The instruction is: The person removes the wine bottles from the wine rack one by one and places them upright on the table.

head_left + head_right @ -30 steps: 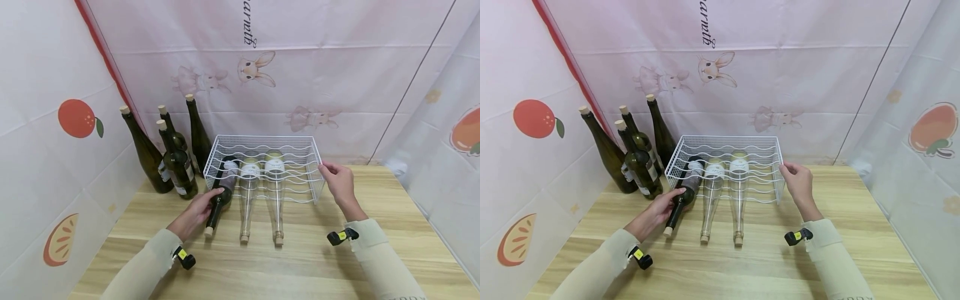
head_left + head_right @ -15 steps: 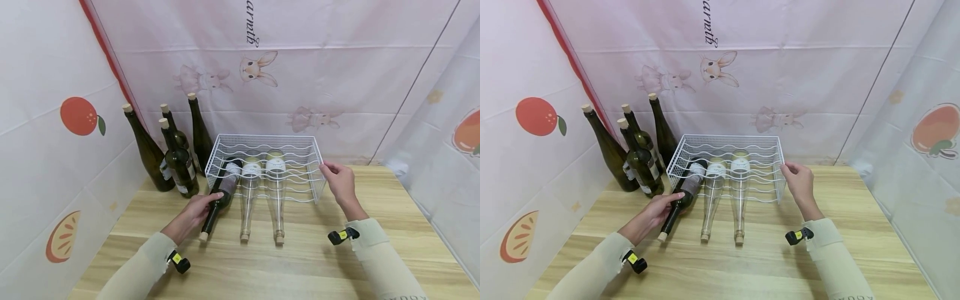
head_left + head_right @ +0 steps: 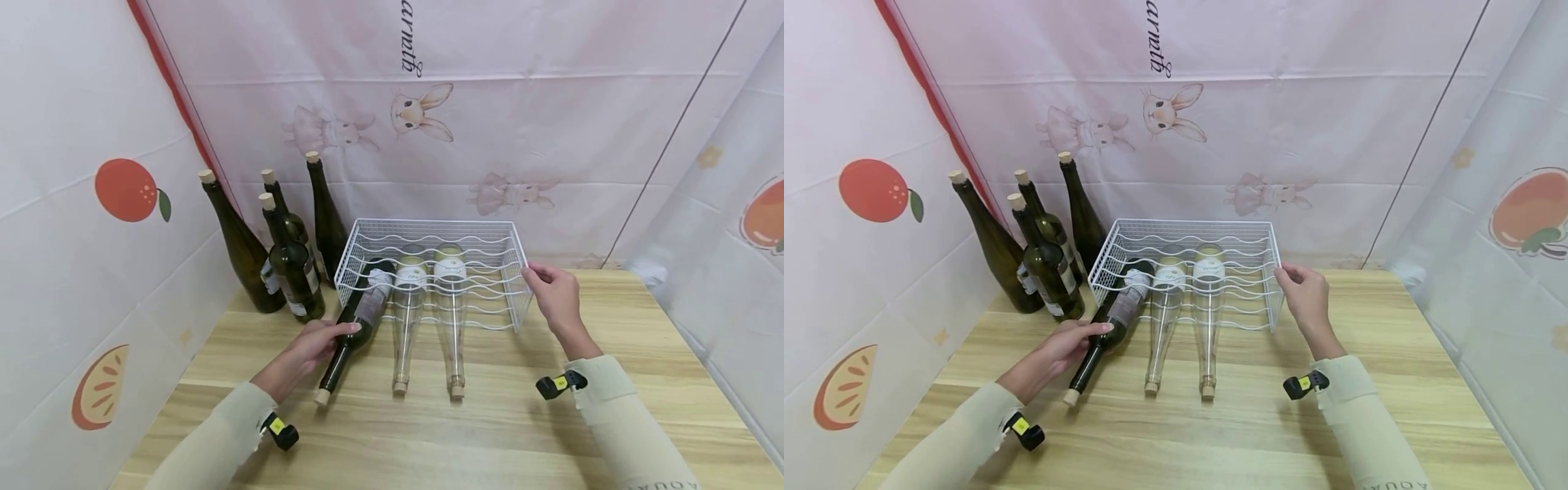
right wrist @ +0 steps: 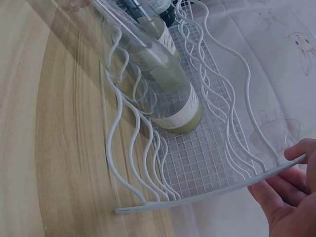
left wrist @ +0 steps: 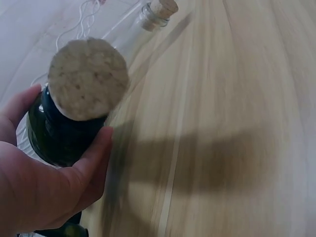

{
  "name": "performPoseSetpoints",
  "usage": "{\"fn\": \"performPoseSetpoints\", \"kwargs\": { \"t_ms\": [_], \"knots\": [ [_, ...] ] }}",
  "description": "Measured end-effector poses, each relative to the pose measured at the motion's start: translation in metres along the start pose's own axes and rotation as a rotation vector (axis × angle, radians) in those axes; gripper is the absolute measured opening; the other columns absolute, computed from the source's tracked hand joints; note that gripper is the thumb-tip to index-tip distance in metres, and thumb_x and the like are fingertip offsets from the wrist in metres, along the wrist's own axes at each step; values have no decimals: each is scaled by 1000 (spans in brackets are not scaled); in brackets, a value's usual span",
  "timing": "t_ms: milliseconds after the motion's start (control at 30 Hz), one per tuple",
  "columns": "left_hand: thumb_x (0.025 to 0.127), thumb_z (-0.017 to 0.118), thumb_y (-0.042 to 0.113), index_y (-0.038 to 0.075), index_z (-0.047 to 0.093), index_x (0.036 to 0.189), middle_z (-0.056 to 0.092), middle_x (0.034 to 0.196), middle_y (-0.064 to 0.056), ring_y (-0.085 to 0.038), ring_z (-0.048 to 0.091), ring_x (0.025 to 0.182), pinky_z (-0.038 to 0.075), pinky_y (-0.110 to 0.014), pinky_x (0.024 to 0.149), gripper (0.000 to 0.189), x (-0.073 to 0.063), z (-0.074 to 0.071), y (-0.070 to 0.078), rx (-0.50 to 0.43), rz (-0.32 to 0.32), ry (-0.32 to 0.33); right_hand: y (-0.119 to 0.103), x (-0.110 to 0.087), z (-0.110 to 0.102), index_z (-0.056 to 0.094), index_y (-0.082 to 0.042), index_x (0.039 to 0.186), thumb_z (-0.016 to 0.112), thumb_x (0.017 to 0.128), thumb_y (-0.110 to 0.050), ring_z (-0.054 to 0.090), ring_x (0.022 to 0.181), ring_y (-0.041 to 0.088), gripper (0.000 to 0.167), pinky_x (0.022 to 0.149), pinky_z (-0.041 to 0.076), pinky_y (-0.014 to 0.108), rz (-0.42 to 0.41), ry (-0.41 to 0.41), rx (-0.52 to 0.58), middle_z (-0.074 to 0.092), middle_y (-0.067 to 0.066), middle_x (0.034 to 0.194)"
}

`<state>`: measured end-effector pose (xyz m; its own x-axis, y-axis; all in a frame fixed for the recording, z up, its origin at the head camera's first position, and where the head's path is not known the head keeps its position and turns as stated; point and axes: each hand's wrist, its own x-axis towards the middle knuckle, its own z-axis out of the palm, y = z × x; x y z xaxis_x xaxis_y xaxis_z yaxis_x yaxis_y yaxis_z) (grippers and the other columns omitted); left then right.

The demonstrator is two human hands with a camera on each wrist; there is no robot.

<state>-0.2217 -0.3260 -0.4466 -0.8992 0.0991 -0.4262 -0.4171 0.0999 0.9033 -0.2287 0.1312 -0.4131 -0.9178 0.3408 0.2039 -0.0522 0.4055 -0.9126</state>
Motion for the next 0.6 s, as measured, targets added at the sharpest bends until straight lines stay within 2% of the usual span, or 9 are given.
{"fn": "performPoseSetpoints", "kwargs": {
  "t_ms": [67, 200, 600],
  "knots": [
    [84, 85, 24, -1, 71, 109, 71, 79, 6, -6, 64, 68, 59, -22, 68, 39, -1, -3, 0, 49, 9, 4, 1, 1, 0, 72, 2, 126, 67, 100, -28, 60, 80, -17, 39, 71, 51, 3, -3, 2, -8, 73, 27, 122],
    [83, 86, 25, -3, 71, 111, 69, 83, 5, -6, 59, 68, 55, -20, 67, 42, -3, -8, 0, 107, 22, -8, 2, 1, 1, 72, 2, 126, 66, 101, -28, 60, 80, -17, 40, 70, 51, 3, -3, 6, -20, 73, 26, 122],
    [82, 87, 23, -5, 64, 120, 70, 102, -4, -10, 69, 83, 59, -24, 76, 53, -8, -13, 0, 138, 21, -21, -2, 0, 0, 72, 2, 126, 67, 100, -27, 60, 80, -18, 39, 71, 51, 3, -3, 3, 9, 72, 27, 123]
  ]
}}
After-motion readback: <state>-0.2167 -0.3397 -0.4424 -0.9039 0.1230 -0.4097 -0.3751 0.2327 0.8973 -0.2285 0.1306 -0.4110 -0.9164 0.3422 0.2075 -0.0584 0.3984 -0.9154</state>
